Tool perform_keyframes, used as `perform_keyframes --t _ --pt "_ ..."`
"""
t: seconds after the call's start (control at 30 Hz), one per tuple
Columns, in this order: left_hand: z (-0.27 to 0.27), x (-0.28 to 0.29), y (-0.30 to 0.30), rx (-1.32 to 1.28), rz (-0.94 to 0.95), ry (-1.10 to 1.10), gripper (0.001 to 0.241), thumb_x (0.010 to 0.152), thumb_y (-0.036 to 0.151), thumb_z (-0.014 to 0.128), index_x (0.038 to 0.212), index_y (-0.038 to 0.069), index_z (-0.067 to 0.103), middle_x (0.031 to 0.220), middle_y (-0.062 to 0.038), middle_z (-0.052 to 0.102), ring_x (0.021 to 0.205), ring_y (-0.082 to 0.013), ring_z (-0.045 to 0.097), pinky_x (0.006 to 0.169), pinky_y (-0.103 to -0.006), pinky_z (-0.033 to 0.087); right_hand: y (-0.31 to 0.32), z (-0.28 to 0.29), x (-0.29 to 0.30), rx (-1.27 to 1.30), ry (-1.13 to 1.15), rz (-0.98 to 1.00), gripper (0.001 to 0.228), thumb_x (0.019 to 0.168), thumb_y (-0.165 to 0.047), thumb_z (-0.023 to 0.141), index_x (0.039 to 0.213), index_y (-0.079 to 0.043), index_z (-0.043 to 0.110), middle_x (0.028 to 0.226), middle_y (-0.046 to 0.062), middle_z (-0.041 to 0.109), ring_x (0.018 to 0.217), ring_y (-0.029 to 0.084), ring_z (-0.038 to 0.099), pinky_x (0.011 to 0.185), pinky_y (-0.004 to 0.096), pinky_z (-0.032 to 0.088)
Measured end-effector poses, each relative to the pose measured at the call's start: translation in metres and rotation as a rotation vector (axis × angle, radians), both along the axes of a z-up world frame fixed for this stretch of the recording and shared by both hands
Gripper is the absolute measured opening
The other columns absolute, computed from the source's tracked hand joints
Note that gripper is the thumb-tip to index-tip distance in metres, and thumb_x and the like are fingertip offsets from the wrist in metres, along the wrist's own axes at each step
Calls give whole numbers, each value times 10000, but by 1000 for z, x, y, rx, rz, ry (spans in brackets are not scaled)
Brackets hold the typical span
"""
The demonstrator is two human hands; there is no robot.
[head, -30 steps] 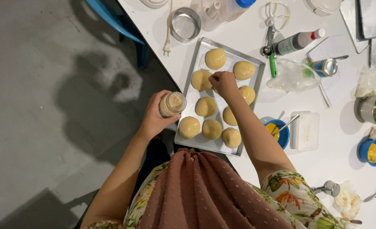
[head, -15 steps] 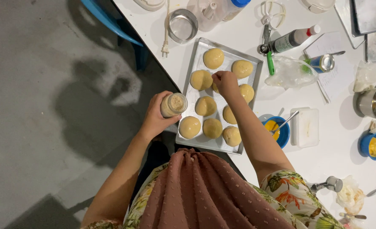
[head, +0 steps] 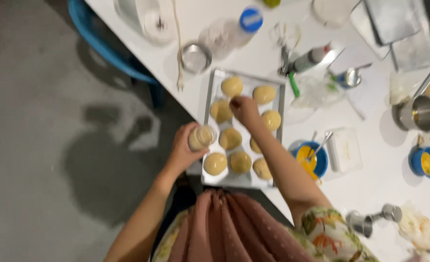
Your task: Apply egg wash to bun dough on a tray and sprinkle with sesame seeds.
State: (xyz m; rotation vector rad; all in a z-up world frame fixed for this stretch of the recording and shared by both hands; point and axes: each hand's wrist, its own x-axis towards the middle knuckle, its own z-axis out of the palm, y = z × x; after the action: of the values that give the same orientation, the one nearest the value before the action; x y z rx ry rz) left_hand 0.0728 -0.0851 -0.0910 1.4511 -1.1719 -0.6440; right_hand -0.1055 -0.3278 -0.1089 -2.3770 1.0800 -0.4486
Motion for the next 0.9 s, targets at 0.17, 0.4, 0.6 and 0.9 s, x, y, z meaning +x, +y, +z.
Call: perform_keyframes --t 0.17,0.4,0.6,0.9 --pt "-3 -1 -16 123 -17 -4 816 628 188 935 1338 100 543 1271 -148 594 1227 -377 543 1036 -464 450 67 133 17 282 -125 -2 102 879 -97 696 966 -55 729 939 84 727 786 267 707 725 377 574" --pt "5 -11 -26 52 -228 -79 803 647 210 927 1344 100 544 1279 -147 604 1228 -371 554 1048 -461 463 92 123 0 125 54 405 169 787 -162 803 953 -131 796 1235 146 641 1085 314 619 879 419 527" --pt "2 -30 -27 88 -308 -7 823 647 213 934 1354 88 533 1318 -155 597 1252 -370 534 1049 -462 448 103 119 -7 211 303 229 110 723 -161 791 832 -153 807 1180 37 709 1061 280 644 866 394 537" --pt "1 -37 -33 73 -298 37 866 675 245 945 1393 68 495 1334 -176 587 1253 -348 577 1048 -434 483 103 127 -29 383 -176 176 158 800 -94 816 956 -121 815 1157 44 710 1109 225 645 959 349 512"
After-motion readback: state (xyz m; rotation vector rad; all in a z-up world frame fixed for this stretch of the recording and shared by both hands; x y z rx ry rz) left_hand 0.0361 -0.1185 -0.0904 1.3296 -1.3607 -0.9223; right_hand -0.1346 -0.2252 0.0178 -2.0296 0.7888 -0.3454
